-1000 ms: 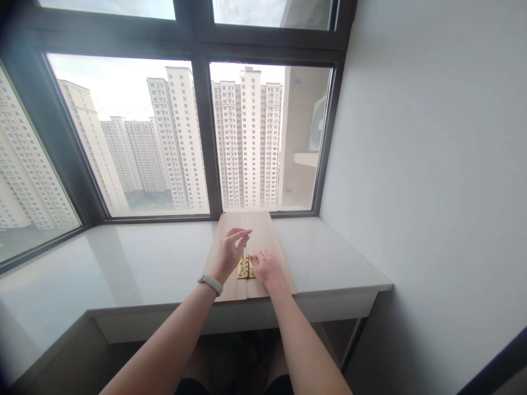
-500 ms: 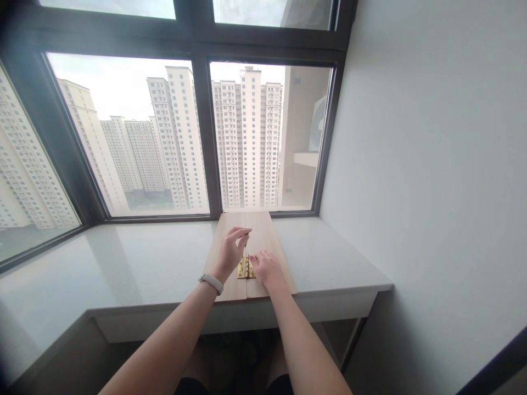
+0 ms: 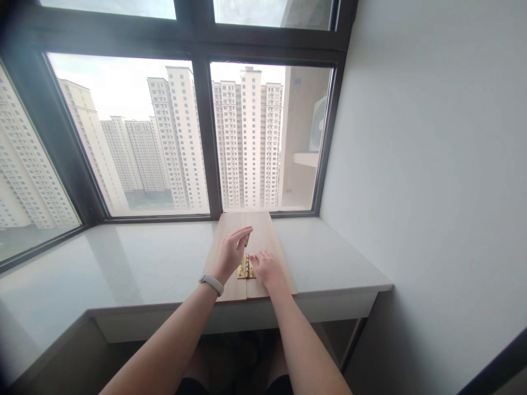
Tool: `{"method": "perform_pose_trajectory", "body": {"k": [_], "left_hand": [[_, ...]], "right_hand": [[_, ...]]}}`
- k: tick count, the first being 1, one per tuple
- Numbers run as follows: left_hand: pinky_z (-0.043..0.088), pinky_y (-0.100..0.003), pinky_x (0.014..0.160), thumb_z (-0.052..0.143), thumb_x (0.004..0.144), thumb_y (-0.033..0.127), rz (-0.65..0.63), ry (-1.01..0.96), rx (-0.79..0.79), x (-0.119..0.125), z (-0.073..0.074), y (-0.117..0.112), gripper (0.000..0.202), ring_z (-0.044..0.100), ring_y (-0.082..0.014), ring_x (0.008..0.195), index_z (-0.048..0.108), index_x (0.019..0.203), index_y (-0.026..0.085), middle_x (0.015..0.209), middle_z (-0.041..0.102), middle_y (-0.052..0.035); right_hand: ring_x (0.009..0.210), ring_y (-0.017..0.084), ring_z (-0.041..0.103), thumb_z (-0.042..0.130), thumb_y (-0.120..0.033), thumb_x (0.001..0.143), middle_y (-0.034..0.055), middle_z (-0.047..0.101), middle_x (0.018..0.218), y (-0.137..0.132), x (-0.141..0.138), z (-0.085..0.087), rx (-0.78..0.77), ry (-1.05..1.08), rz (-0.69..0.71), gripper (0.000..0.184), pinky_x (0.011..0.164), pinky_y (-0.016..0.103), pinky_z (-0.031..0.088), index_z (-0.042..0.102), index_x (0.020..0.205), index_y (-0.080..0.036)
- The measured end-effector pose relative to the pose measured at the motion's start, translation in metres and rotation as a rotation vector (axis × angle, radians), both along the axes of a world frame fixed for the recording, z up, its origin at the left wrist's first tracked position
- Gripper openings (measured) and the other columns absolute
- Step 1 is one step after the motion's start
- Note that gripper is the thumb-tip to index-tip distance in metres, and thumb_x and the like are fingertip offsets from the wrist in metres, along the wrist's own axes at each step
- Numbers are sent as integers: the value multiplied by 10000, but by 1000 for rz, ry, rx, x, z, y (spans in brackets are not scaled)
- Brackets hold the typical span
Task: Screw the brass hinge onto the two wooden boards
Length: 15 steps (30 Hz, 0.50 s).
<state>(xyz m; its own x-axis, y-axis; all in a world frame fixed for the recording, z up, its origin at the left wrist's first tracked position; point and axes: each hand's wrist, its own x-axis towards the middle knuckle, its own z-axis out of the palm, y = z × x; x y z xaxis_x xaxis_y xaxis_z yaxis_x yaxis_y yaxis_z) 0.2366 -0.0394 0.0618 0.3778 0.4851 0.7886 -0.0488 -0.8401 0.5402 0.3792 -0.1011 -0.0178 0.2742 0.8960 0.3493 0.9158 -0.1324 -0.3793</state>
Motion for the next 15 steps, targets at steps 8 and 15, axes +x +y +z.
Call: {"method": "perform_pose_trajectory", "body": {"k": [8, 15], "left_hand": [[579, -359, 874, 548, 999, 267, 51, -21, 33, -3, 4, -5, 215, 697, -204, 983, 723, 1118, 236, 1082, 717, -74], [560, -391, 964, 510, 1019, 260, 7, 24, 55, 0, 0, -7, 265, 668, -217, 1120, 698, 1204, 244, 1215, 698, -72]], "right_hand": [[1395, 231, 447, 253, -552, 1041, 83, 576, 1452, 0, 0, 0, -8, 1, -7, 579, 1173, 357, 271, 667, 1292, -234], [1373, 230, 466, 267, -542, 1043, 90, 590, 1433, 2, 1, -1, 0, -13, -8, 564, 1163, 343, 278, 693, 1232, -225]]}}
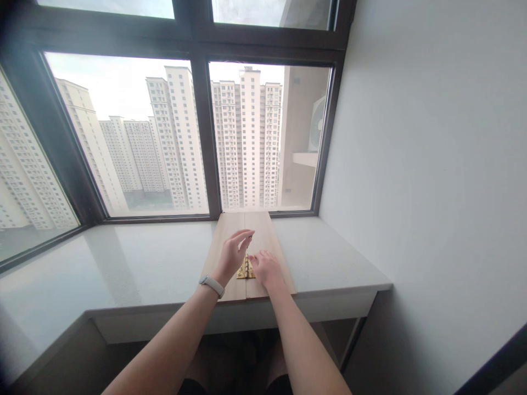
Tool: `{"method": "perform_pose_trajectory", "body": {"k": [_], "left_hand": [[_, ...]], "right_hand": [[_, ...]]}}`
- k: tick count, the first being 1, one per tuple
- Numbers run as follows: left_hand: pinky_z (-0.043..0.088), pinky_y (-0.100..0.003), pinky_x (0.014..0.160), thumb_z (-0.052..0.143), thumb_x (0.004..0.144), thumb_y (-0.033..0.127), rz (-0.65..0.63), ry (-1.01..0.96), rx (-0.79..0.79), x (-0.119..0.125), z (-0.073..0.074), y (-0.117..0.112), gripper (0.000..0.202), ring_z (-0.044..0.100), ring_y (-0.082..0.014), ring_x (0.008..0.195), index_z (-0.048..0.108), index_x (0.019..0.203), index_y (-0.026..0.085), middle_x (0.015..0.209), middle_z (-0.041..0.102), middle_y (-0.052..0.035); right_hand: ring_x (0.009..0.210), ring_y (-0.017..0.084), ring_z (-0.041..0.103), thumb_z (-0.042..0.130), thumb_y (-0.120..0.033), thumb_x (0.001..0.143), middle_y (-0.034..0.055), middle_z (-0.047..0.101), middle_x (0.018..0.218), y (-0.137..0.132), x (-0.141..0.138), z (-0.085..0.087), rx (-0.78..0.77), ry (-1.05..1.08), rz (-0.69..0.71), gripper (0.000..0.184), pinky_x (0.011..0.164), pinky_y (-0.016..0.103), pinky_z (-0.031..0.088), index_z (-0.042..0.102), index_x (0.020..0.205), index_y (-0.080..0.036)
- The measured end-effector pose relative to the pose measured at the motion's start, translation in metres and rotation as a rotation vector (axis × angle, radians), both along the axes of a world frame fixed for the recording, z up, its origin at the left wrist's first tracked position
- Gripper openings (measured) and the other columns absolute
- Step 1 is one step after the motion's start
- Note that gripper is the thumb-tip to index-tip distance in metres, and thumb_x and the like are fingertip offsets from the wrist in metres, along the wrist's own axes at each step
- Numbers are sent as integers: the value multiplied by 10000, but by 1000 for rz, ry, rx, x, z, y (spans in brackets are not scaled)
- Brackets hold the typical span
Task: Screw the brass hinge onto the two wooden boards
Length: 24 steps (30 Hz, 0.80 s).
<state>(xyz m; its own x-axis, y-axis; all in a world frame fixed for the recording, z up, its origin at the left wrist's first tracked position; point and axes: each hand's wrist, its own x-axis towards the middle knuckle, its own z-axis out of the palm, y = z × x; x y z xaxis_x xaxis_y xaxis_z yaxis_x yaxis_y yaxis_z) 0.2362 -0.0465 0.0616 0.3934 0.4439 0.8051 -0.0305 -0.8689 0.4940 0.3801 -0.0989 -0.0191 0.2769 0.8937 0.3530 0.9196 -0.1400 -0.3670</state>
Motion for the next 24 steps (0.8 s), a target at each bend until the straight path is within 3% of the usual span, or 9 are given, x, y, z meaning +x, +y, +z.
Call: {"method": "perform_pose_trajectory", "body": {"k": [5, 12, 18, 21, 24], "left_hand": [[533, -410, 1041, 471, 1031, 249, -19, -24, -41, 4, -5, 3, 293, 632, -224, 1223, 674, 1241, 234, 1302, 675, -77], [563, -333, 850, 467, 1021, 208, 61, -48, -41, -2, 2, 2, 244, 677, -186, 961, 681, 1136, 226, 1079, 704, -70], [569, -341, 829, 534, 1002, 238, 130, -55, -16, -6, 2, 5, 208, 676, -195, 934, 718, 1099, 232, 1036, 661, -79], [580, -350, 854, 504, 1020, 255, 105, -36, -13, -7, 0, 7, 261, 683, -197, 980, 700, 1193, 248, 1145, 662, -91], [569, -377, 954, 453, 1042, 259, 58, -36, -15, -5, -2, 8, 308, 646, -219, 1171, 681, 1249, 264, 1323, 631, -92]], "right_hand": [[1344, 225, 493, 263, -526, 1048, 92, 608, 1407, 0, 0, -2, 28, -13, 15, 555, 1142, 329, 299, 700, 1210, -224], [1382, 231, 456, 237, -555, 1044, 90, 585, 1437, 1, 2, -5, 13, 10, -2, 592, 1164, 355, 275, 671, 1283, -233], [1378, 239, 462, 227, -580, 1038, 94, 581, 1443, 0, 2, -4, 16, 22, 5, 617, 1165, 367, 279, 663, 1301, -230], [1377, 240, 465, 237, -579, 1037, 92, 585, 1438, 1, 2, -5, 18, 22, 3, 610, 1165, 367, 280, 666, 1296, -232], [1377, 238, 465, 266, -571, 1036, 91, 588, 1435, 3, 3, -6, 17, 20, 1, 584, 1168, 361, 277, 670, 1292, -236]]}}
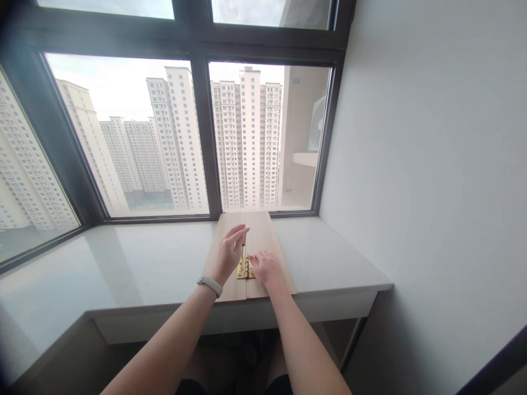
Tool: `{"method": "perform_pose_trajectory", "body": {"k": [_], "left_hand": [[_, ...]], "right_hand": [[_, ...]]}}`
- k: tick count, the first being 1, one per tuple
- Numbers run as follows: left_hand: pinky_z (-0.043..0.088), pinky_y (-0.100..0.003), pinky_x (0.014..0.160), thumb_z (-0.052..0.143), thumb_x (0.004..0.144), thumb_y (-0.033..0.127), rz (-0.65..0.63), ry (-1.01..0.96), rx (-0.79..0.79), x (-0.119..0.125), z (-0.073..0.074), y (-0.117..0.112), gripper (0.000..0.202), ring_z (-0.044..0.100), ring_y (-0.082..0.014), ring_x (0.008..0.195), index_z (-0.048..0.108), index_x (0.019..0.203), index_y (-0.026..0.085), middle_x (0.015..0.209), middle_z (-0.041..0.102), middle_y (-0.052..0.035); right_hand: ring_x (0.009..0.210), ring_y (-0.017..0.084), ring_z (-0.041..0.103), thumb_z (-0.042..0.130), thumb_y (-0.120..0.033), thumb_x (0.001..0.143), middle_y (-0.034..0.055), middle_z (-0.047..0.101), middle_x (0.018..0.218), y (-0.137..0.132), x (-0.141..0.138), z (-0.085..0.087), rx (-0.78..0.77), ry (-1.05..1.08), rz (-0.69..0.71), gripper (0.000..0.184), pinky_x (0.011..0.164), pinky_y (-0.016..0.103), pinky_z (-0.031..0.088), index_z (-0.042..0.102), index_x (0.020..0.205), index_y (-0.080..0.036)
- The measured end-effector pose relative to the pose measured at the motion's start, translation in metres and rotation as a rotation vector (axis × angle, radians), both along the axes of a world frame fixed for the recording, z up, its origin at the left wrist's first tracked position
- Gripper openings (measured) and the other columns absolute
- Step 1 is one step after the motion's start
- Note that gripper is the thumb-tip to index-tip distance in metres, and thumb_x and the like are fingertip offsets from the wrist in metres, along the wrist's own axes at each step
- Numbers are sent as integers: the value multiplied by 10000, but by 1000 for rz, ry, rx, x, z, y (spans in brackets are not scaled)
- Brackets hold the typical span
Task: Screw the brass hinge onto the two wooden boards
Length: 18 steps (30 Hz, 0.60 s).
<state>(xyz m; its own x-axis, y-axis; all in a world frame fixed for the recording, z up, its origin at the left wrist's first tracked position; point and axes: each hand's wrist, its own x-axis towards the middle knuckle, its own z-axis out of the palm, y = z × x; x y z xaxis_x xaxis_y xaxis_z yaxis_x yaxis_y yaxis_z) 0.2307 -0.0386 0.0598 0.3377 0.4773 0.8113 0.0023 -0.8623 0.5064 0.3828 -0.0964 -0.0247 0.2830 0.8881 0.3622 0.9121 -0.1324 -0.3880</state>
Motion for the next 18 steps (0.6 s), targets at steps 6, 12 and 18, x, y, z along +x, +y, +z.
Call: {"method": "perform_pose_trajectory", "body": {"k": [6, 12, 18], "left_hand": [[579, -386, 955, 451, 1042, 258, -59, -13, -23, 4, 1, -1, 300, 666, -216, 1145, 709, 1196, 250, 1283, 675, -86], [595, -356, 845, 540, 1006, 262, -12, -18, -19, 3, 2, -1, 246, 701, -196, 955, 722, 1171, 252, 1077, 700, -80], [588, -398, 933, 516, 1018, 273, -27, -6, -27, 3, 0, 1, 275, 683, -225, 1105, 712, 1211, 270, 1239, 686, -85]], "right_hand": [[1378, 238, 464, 274, -560, 1039, 89, 587, 1435, 0, 0, 0, 6, -7, 1, 565, 1163, 369, 285, 675, 1282, -246], [1377, 234, 462, 274, -555, 1041, 89, 596, 1421, -1, 0, 0, 7, 1, 6, 558, 1165, 368, 282, 672, 1281, -245], [1386, 234, 455, 247, -571, 1040, 94, 578, 1444, -1, 0, 0, -3, 6, 8, 592, 1169, 372, 277, 662, 1292, -232]]}}
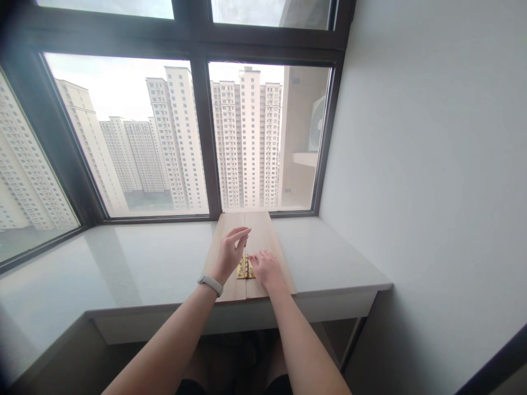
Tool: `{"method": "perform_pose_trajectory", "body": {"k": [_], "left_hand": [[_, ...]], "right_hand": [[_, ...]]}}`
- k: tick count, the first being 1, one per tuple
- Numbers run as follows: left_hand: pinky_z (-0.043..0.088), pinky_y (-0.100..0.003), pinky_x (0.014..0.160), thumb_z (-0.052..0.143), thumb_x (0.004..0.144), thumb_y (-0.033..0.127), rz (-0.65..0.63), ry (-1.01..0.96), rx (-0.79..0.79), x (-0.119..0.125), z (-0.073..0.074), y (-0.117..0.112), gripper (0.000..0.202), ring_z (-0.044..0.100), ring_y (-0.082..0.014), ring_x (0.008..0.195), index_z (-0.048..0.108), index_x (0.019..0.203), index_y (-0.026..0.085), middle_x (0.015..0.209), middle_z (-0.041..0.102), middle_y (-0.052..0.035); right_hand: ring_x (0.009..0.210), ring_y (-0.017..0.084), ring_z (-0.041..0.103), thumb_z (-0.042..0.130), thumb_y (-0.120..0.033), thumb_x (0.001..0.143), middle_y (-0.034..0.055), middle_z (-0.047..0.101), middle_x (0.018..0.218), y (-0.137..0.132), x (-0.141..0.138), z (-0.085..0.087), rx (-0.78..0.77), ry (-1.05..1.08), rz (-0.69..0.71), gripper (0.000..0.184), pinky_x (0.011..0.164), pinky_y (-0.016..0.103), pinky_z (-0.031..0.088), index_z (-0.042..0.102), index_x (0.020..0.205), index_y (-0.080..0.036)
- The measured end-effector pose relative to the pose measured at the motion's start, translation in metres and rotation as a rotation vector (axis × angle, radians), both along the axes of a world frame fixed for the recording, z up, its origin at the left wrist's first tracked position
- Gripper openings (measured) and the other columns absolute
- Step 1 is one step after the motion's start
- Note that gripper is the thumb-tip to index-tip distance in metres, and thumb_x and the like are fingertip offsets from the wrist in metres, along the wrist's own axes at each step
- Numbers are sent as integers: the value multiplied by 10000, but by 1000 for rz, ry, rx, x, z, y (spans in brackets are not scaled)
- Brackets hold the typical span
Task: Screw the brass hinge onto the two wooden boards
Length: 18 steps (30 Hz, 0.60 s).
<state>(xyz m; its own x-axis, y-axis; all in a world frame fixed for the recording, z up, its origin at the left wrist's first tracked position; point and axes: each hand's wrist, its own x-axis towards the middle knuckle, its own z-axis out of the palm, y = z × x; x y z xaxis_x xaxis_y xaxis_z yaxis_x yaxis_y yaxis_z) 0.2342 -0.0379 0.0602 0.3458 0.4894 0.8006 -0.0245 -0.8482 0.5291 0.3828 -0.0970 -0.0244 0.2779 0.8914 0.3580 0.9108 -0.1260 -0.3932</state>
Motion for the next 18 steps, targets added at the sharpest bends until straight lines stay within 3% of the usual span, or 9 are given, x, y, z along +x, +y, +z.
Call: {"method": "perform_pose_trajectory", "body": {"k": [5, 14, 18], "left_hand": [[530, -456, 1063, 451, 1041, 270, -38, -5, -10, 2, -1, -1, 324, 602, -239, 1279, 679, 1271, 264, 1372, 637, -78], [606, -367, 869, 511, 1017, 289, 12, -32, 1, -2, 3, 1, 258, 692, -202, 1007, 711, 1170, 234, 1117, 713, -82], [606, -362, 856, 553, 998, 297, 36, -20, -5, -3, 3, 3, 249, 695, -194, 955, 706, 1186, 241, 1070, 706, -76]], "right_hand": [[1386, 233, 458, 249, -565, 1041, 98, 576, 1448, -1, -1, 1, 0, -18, 0, 594, 1171, 364, 279, 668, 1282, -221], [1378, 229, 468, 276, -535, 1042, 83, 598, 1423, -3, -4, 7, -21, -13, -22, 551, 1166, 346, 291, 674, 1280, -238], [1384, 228, 460, 277, -535, 1042, 78, 590, 1436, -4, -4, 7, -19, -17, -22, 551, 1172, 349, 279, 674, 1281, -237]]}}
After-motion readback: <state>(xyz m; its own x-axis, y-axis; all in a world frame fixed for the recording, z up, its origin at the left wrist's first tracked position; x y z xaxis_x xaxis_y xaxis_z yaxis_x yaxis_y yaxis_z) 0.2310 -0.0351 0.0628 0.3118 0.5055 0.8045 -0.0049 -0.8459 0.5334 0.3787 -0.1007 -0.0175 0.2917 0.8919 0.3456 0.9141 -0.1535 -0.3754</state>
